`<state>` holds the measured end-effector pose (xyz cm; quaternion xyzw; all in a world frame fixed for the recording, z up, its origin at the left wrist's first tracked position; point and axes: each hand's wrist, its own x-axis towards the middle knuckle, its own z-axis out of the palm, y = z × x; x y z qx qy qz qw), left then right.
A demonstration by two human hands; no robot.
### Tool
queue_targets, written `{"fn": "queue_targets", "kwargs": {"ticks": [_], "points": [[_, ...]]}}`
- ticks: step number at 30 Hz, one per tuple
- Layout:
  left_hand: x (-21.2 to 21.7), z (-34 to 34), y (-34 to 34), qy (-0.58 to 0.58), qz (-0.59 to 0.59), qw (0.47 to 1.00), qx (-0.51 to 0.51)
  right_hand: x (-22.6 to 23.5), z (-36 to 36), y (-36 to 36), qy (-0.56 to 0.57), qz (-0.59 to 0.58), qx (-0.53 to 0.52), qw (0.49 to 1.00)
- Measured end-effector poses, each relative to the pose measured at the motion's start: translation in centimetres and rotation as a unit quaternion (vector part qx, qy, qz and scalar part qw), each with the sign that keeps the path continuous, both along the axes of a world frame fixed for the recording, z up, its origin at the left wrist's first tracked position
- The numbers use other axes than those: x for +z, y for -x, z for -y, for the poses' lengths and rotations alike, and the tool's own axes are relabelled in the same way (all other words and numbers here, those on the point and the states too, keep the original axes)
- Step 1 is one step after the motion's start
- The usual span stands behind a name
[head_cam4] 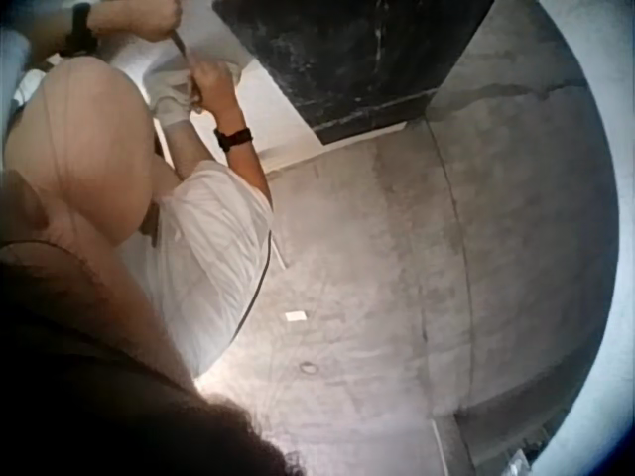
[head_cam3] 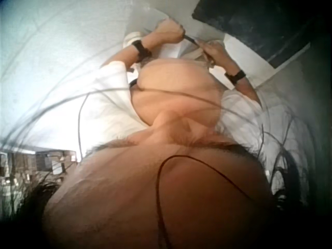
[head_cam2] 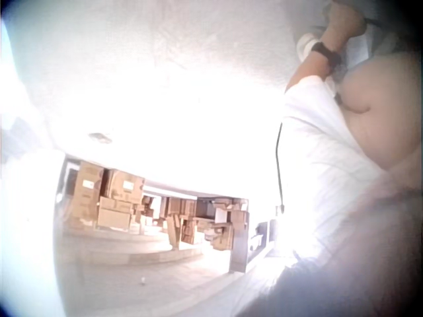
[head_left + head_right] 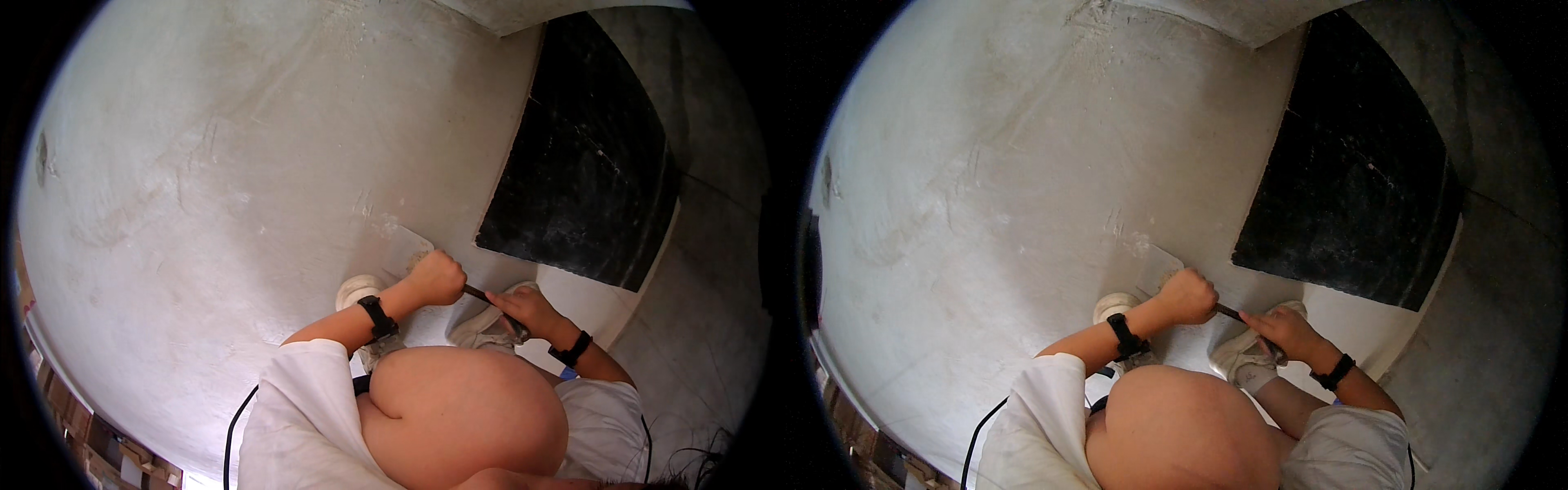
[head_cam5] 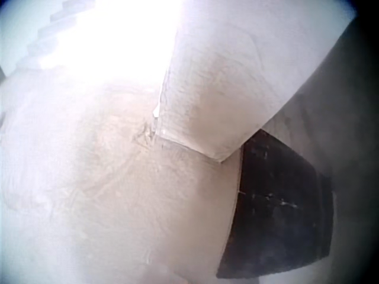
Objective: The person scrapes a concrete floor with a metal scraper, removing debris and smoothing the surface. They work in a crouched position, moving the scraper across the floor and occasionally adjusting their position.
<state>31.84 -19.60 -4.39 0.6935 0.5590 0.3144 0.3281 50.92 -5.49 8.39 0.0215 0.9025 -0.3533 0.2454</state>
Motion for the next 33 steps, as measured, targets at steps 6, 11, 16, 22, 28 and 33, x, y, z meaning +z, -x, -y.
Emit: {"fn": "queue_targets", "kwargs": {"ticks": [6,11,16,22,28,33], "points": [[-0.2,0.1,0.1,-0.005,0.004,1.000,0.003,-0.2,-0.1,0.4,0.026,-0.004,-0.030,0.999],[-0.1,-0.2,0.3,0.013,-0.010,1.000,-0.001,-0.1,-0.7,0.6,0.004,-0.002,-0.021,1.000],[0.0,-0.3,0.5,0.016,-0.006,1.000,0.001,-0.2,-0.7,0.8,-0.010,-0.016,-0.011,1.000],[-0.3,-0.2,0.5,0.008,-0.004,1.000,0.012,-0.3,-1.0,0.8,-0.019,0.001,0.002,1.000],[-0.2,-0.3,2.4,0.031,-0.040,0.999,0.012,-0.5,-1.5,2.8,0.013,0.021,-0.011,1.000],[0.0,-0.3,2.9,0.031,-0.036,0.998,0.028,-0.1,-1.6,3.9,0.006,0.011,-0.011,1.000]]}}
